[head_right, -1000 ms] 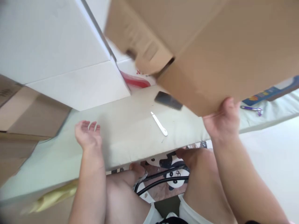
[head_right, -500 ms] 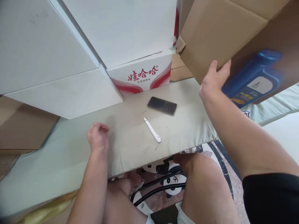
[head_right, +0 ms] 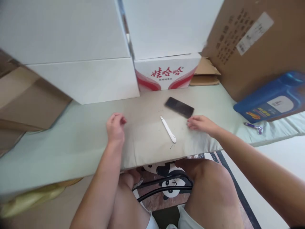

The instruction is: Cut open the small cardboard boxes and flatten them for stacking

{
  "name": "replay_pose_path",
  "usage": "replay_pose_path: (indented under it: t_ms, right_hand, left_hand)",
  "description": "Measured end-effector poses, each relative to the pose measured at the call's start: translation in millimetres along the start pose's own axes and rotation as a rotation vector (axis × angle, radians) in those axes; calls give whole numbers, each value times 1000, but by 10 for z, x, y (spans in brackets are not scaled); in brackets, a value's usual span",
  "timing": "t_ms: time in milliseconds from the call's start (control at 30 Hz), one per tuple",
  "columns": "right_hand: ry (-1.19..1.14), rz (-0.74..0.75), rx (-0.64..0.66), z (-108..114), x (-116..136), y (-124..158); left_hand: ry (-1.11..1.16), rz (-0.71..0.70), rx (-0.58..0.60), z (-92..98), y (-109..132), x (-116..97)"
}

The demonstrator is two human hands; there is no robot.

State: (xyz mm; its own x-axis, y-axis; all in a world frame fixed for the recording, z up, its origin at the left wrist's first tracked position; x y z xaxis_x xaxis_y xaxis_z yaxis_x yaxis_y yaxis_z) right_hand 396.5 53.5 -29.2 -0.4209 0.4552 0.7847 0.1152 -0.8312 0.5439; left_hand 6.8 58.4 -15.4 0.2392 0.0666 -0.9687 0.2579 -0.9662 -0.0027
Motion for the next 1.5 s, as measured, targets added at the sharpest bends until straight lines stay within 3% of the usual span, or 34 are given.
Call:
replay_pose_path:
  t_ms: [100,267,400,567,667,767,833,933,1100,1167,1267,1300,1367,1467,1500]
  right_hand:
    - [170,90,117,-395,268,85]
    - [538,272,234,-1273,1233,30]
    - [772,495,293,-2254,1997,-116]
    - [955,907,344,-3722,2859,-250]
    - [1121,1121,317,-4584,3436,-204]
    - [1241,1197,226,-5193,3941,-205]
    - [1304,1100,193,-5396,4102,-299]
    - [1374,1033,199,-5448,4070,-411]
    - [1419,1210,108,-5298,3902,-281]
    - [1484,1254,146,-5284,3868,-170]
    - [1576,1284,228,-5167,3719,-1]
    - [1564,1301,220,-5056,3625,60]
    - [1532,1326,205,-4711,3331,189]
    - [1378,1464,117,-3877,2744,510]
    - [1341,1507,110,-3559,2525,645]
  left_hand:
    - [58,7,4,90,96,-39]
    - [208,-18,-75,429,240,-217]
    - [414,-24,-143,828,389,-372]
    - [552,-45,-308,1407,430,-483]
    - [599,-33,-393,1633,386,-486]
    - [619,-18,-370,1704,351,-486]
    - [628,-2,-331,1715,356,-494]
    - [652,15,-321,1762,392,-516]
    - [604,-20,-369,1827,417,-539]
    - [542,-33,-390,1815,439,-563]
    - [413,-167,-530,1899,625,-754]
    - [370,-253,-584,1963,735,-870]
    - [335,-407,-567,2092,949,-1125]
    - [376,-488,-475,2272,1169,-1390]
    - [422,-537,-496,2318,1210,-1433]
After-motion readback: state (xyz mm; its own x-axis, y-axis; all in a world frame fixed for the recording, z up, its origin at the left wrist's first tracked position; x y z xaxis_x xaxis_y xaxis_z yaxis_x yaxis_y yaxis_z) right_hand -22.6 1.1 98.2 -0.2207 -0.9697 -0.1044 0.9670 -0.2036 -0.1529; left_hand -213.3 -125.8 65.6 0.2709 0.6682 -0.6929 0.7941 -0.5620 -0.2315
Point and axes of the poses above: each hand's wrist, its own y-axis away from the middle knuckle, its own z-axis out of the back of the hand, x = y × z, the point moved 5 cm from there along -y, towards the middle knuckle, and after that the axes turned 15 degrees about x, right-handed, at the moved point
